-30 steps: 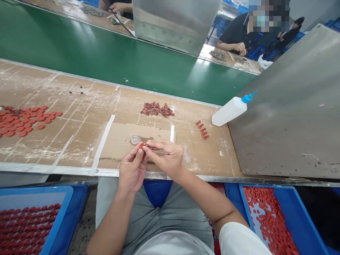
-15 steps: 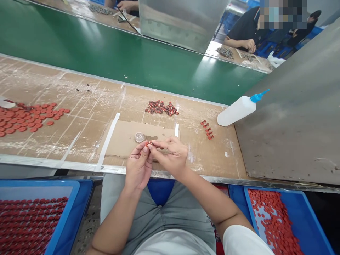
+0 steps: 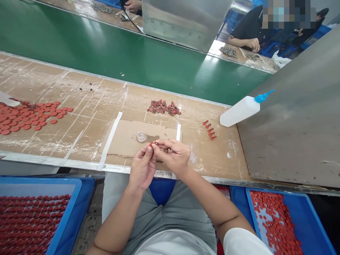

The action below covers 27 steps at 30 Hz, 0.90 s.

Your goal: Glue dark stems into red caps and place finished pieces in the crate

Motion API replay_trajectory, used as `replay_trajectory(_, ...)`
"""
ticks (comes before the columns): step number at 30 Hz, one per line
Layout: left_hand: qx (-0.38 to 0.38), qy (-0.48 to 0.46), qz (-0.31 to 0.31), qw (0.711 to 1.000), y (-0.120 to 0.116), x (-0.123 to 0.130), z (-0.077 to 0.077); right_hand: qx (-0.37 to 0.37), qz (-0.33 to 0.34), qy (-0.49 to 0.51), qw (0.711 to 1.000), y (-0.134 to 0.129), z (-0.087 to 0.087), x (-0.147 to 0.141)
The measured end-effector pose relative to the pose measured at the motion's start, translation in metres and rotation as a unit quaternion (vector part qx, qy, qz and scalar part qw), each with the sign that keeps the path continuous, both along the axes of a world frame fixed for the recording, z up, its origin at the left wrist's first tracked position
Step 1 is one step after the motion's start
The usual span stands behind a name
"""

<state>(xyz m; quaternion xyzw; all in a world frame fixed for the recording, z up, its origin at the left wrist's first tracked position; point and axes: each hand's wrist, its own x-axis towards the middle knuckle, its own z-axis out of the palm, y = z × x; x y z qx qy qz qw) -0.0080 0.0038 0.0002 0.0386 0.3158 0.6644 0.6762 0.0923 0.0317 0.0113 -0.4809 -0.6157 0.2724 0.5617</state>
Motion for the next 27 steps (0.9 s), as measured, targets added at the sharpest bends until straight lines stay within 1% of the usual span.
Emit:
replay_trajectory(8,0.017,0.006,-0.005,1.0,-0.001,0.005,0.0,-0.001,0.006,0.047,0.999,-0.002,-0.005,0.004)
replay_trajectory(13,0.01,0.019,-0.007,1.0,-0.001,0.007,-0.001,-0.021,-0.035,0.075,0.996,-0.007,-0.012,0.003)
replay_trajectory(16,0.008,0.04,-0.007,0.999,-0.001,0.008,-0.002,-0.048,-0.041,0.076,0.995,-0.009,-0.015,0.004)
replay_trajectory(22,0.022,0.047,-0.009,0.999,-0.003,0.011,-0.003,-0.057,-0.021,0.098,0.993,-0.009,-0.013,0.007)
replay_trajectory(27,0.028,0.051,0.011,0.998,-0.005,0.017,-0.002,-0.076,-0.033,0.117,0.99,-0.013,-0.013,0.008)
